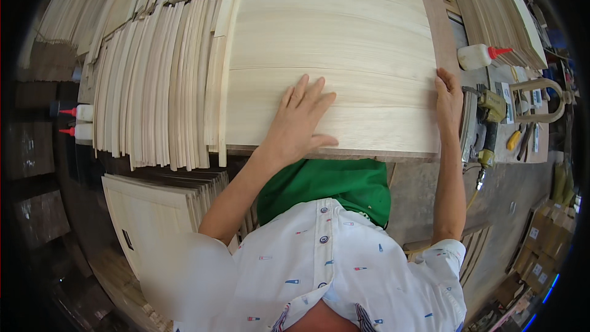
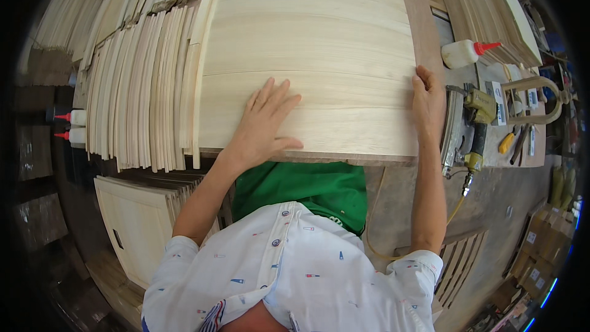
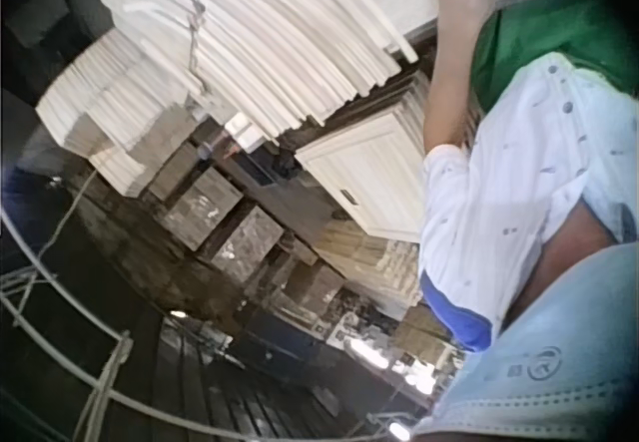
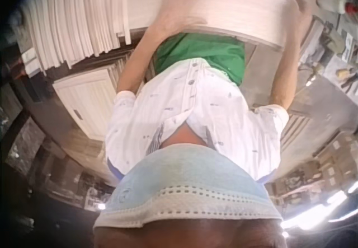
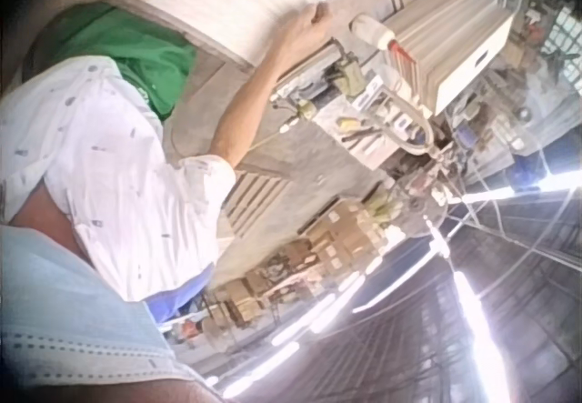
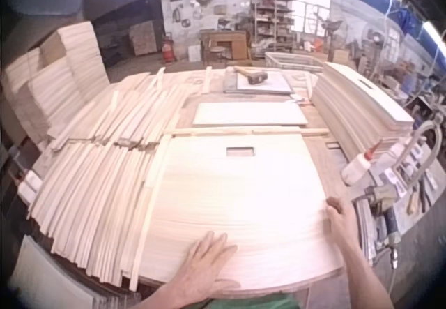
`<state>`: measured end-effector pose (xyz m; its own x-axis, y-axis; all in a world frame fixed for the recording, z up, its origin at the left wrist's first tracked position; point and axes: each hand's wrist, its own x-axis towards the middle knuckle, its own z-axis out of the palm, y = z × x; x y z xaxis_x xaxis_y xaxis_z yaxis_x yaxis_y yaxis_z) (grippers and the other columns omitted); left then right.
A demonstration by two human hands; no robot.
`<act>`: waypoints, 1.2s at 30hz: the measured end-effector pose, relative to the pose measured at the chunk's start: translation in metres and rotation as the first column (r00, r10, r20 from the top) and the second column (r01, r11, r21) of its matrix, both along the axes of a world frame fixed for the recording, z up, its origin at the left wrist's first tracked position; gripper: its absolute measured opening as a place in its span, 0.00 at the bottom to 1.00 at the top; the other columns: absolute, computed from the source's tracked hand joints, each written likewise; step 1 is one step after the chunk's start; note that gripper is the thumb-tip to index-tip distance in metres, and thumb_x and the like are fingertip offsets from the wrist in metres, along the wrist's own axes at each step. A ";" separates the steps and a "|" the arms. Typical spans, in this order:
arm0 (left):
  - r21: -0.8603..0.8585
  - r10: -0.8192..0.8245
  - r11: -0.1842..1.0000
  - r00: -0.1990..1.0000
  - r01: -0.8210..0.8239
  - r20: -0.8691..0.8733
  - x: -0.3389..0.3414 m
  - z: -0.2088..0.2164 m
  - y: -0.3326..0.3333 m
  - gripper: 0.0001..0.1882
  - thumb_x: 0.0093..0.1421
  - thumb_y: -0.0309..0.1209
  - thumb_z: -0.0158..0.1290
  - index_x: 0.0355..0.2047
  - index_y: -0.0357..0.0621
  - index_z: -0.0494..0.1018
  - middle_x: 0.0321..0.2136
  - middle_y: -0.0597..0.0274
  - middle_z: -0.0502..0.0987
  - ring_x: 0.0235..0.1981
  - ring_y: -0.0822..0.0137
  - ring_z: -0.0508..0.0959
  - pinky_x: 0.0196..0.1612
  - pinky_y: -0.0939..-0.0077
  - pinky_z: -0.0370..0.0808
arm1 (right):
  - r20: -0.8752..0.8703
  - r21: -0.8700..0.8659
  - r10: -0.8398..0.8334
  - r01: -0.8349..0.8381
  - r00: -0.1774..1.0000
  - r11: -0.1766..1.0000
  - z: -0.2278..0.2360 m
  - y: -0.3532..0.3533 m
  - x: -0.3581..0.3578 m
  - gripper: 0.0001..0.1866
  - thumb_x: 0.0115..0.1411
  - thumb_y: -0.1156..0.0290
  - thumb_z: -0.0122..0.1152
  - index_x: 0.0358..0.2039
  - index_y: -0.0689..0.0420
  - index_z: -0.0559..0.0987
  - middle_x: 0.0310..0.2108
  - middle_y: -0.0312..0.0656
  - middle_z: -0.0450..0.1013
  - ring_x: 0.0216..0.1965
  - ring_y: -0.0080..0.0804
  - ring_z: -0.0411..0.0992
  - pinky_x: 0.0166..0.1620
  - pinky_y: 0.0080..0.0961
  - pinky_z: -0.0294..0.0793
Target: Assembling wooden panels using a nail gun and applying wood glue.
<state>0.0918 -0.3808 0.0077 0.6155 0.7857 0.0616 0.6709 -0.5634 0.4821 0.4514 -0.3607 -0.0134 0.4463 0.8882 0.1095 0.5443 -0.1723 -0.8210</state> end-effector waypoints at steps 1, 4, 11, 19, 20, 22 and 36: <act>0.002 -0.016 1.000 1.000 0.016 0.005 0.002 0.003 -0.003 0.43 0.51 0.52 0.61 0.62 0.43 0.62 0.67 0.47 0.52 0.69 0.43 0.48 0.68 0.48 0.47 | 0.055 -0.013 -0.032 0.033 0.998 0.999 0.005 -0.003 -0.002 0.20 0.63 0.69 0.53 0.53 0.66 0.74 0.50 0.51 0.74 0.52 0.38 0.72 0.56 0.29 0.68; -0.009 -0.146 0.989 0.989 0.146 0.020 0.004 0.003 -0.007 0.46 0.48 0.56 0.60 0.63 0.44 0.62 0.68 0.48 0.52 0.69 0.43 0.47 0.68 0.46 0.46 | 0.090 -0.003 -0.070 0.070 0.994 0.998 0.011 -0.007 -0.015 0.20 0.62 0.70 0.53 0.52 0.67 0.75 0.48 0.53 0.75 0.51 0.37 0.73 0.56 0.29 0.69; 0.042 -0.066 0.997 0.993 0.071 -0.099 0.001 -0.003 -0.008 0.44 0.47 0.55 0.61 0.60 0.44 0.67 0.67 0.50 0.57 0.69 0.45 0.50 0.67 0.46 0.45 | -0.105 0.159 -0.184 0.199 0.977 0.967 -0.002 0.013 0.031 0.27 0.58 0.68 0.60 0.55 0.70 0.71 0.48 0.52 0.75 0.49 0.39 0.73 0.55 0.28 0.68; 0.084 -0.075 0.993 0.992 0.084 -0.104 0.005 -0.002 -0.005 0.44 0.47 0.57 0.60 0.59 0.43 0.67 0.67 0.51 0.57 0.69 0.47 0.50 0.67 0.47 0.45 | 0.004 0.231 -0.509 0.495 0.861 0.838 0.000 0.074 0.107 0.38 0.45 0.66 0.70 0.53 0.73 0.66 0.49 0.61 0.70 0.49 0.48 0.72 0.55 0.36 0.67; 0.076 -0.081 0.993 0.991 0.089 -0.106 0.006 -0.001 -0.005 0.44 0.48 0.56 0.60 0.60 0.43 0.67 0.67 0.51 0.57 0.69 0.47 0.49 0.67 0.47 0.44 | -0.093 0.227 -0.498 0.506 0.862 0.832 -0.017 0.085 0.120 0.38 0.44 0.67 0.71 0.53 0.73 0.66 0.48 0.57 0.72 0.47 0.45 0.73 0.52 0.34 0.69; 0.063 -0.052 0.996 0.996 0.057 -0.075 0.005 0.003 -0.010 0.43 0.48 0.55 0.61 0.59 0.44 0.67 0.66 0.51 0.57 0.69 0.46 0.50 0.67 0.47 0.45 | -0.197 0.227 -0.462 0.498 0.865 0.837 -0.030 0.097 0.120 0.38 0.44 0.68 0.72 0.54 0.72 0.66 0.47 0.53 0.73 0.45 0.43 0.74 0.49 0.31 0.72; -0.285 0.286 0.951 0.682 -0.117 0.674 0.033 0.031 -0.019 0.36 0.53 0.29 0.64 0.61 0.40 0.63 0.58 0.53 0.68 0.59 0.59 0.68 0.61 0.66 0.64 | -0.184 0.183 0.336 -0.304 0.924 0.935 0.067 0.031 -0.008 0.31 0.53 0.70 0.65 0.57 0.63 0.69 0.46 0.40 0.71 0.48 0.29 0.70 0.51 0.27 0.70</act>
